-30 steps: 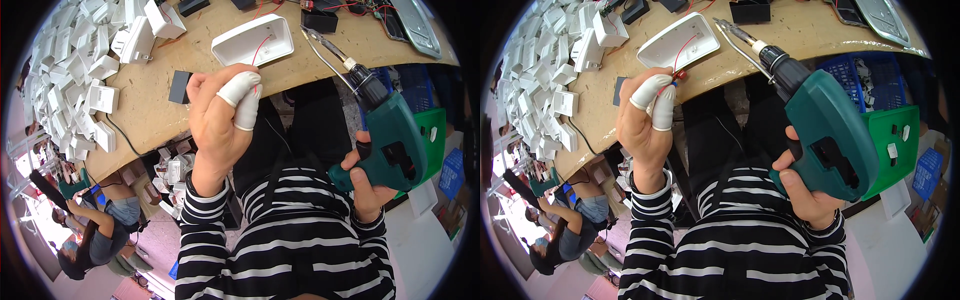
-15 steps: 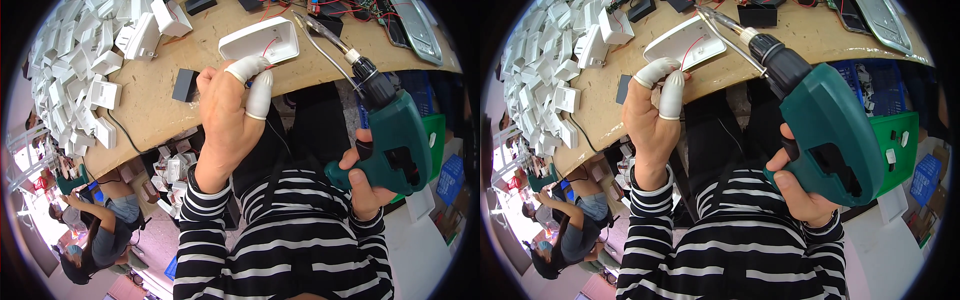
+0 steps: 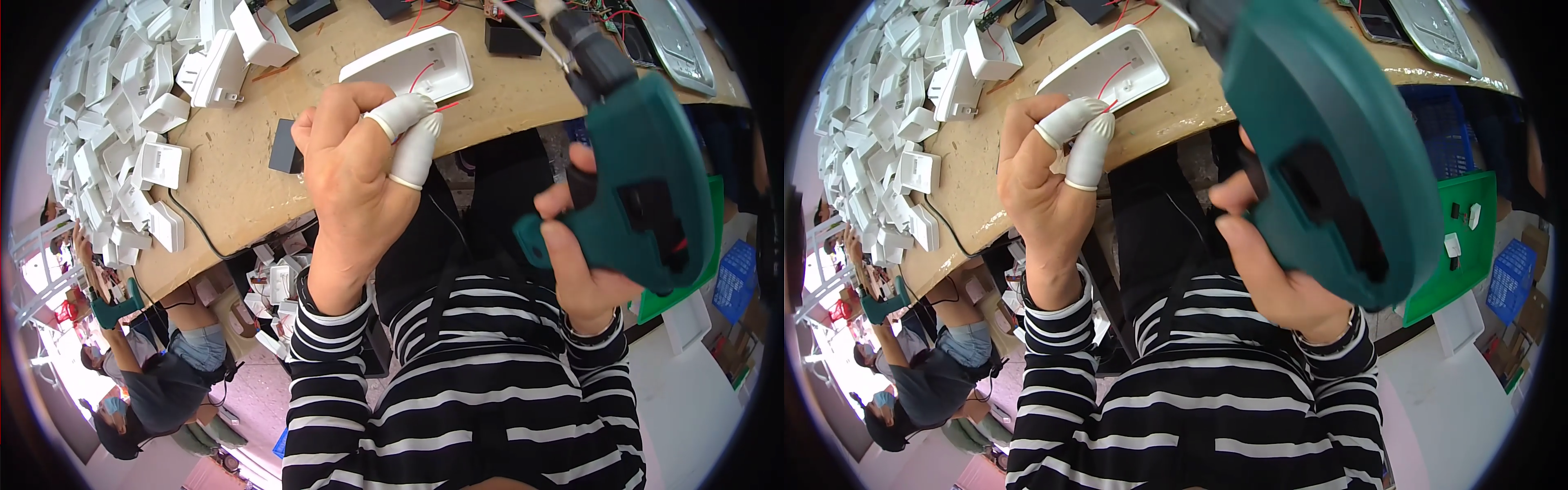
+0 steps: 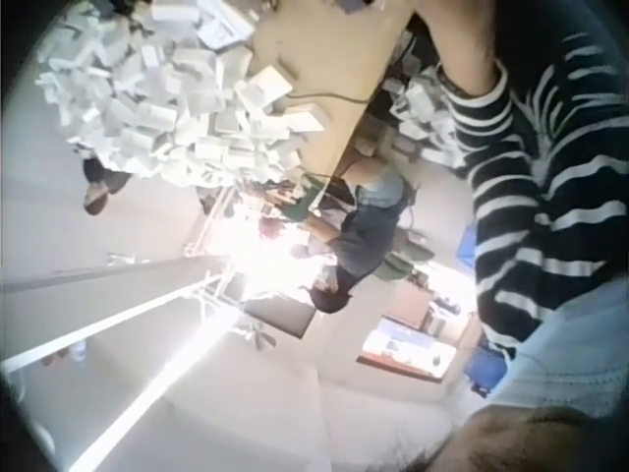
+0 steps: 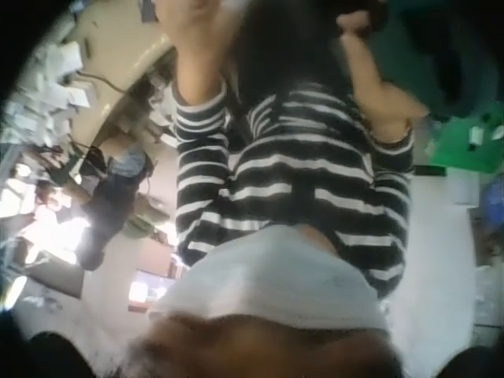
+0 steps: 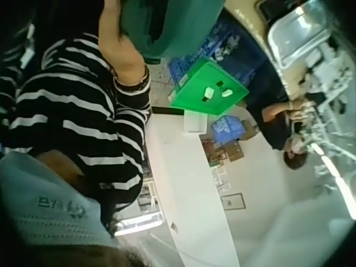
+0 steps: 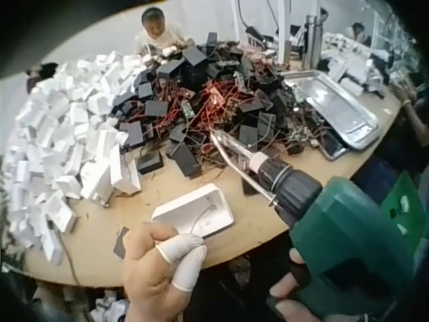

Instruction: Soldering or welding wires into small plastic housings using a handheld soldering gun at a manual workstation.

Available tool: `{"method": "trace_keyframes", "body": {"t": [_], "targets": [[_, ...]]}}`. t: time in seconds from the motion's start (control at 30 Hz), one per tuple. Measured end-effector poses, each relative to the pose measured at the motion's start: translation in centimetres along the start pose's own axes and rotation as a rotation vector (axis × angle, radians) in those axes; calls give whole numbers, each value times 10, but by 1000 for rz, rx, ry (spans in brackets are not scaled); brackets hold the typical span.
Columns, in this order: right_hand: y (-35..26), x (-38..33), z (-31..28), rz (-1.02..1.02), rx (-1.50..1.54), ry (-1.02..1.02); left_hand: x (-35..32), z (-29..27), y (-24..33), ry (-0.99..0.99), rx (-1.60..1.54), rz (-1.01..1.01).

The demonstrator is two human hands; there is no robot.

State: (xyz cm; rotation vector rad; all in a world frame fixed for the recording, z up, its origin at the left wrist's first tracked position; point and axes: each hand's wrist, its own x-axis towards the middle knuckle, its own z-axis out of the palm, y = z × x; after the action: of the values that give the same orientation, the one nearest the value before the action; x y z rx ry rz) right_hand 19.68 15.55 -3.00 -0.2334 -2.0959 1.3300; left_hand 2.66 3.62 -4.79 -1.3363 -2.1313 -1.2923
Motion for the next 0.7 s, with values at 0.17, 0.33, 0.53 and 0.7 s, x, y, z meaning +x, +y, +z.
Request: {"method": "trace_keyframes", "body": {"t": [0.17,0.33,0.53,0.7], "targets": [[9,33,25,-142,72,122,1,1,1,39,51,143],[9,42,32,-117,-7,94,-3,1,-1,80,91,221],[8,43,37,-103,-21,123,-5,2,-1,45,96,239],[9,42,35,-136,-228,149,-9,4,-5,40,62,273]]}}
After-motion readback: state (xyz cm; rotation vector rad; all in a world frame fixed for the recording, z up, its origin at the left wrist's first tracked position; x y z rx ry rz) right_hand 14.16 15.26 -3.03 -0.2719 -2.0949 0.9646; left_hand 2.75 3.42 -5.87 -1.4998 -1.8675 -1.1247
